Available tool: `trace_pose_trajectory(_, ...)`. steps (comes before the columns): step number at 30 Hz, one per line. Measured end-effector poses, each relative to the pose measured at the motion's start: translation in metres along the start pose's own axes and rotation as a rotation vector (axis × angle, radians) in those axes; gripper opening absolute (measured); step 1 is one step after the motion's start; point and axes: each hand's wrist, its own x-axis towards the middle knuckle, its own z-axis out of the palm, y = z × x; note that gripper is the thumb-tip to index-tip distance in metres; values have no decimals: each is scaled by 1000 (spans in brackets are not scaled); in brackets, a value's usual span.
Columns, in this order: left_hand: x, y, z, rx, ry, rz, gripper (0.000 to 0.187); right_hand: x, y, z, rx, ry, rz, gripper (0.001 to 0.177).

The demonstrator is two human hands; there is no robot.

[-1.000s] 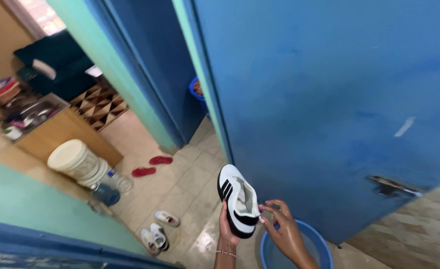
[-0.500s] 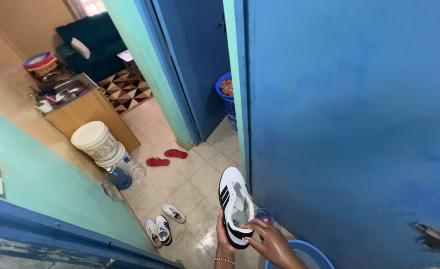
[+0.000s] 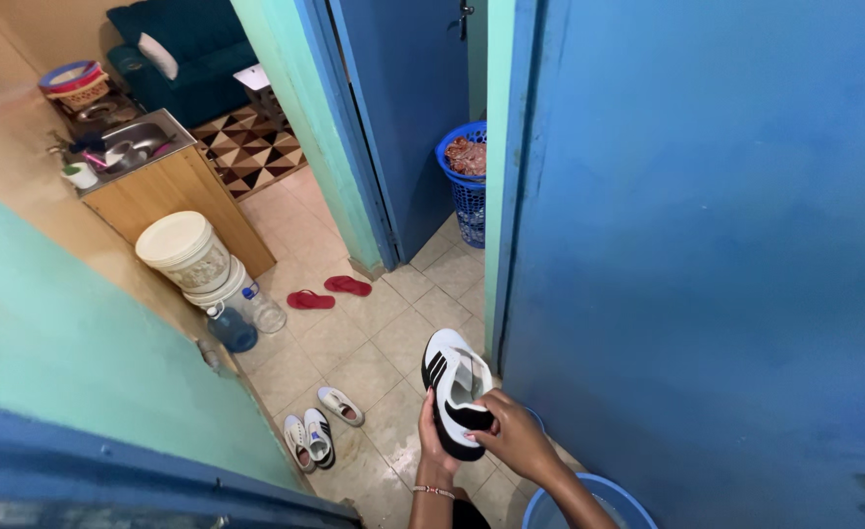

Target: The person cleans a shoe using a brush and soapy water in a bucket, kemudian rinses a cloth and wipes the shoe.

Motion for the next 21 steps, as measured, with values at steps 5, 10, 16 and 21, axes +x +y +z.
trace_pose_trajectory(5, 67, 61, -8, 49, 21, -136, 55, 76, 26, 40, 54, 44, 148, 38)
trace_pose_trajectory(10, 148, 123, -38, 89, 30, -115, 70, 167, 36, 90, 121, 146, 63, 34)
trace_pose_trajectory(16, 213, 232, -3, 1075, 346, 654, 44, 238, 25, 120, -153, 214, -61, 34)
trace_pose_trajectory(21, 221, 295, 118, 1931, -236, 716, 54, 280, 31, 128, -281, 178, -63, 35)
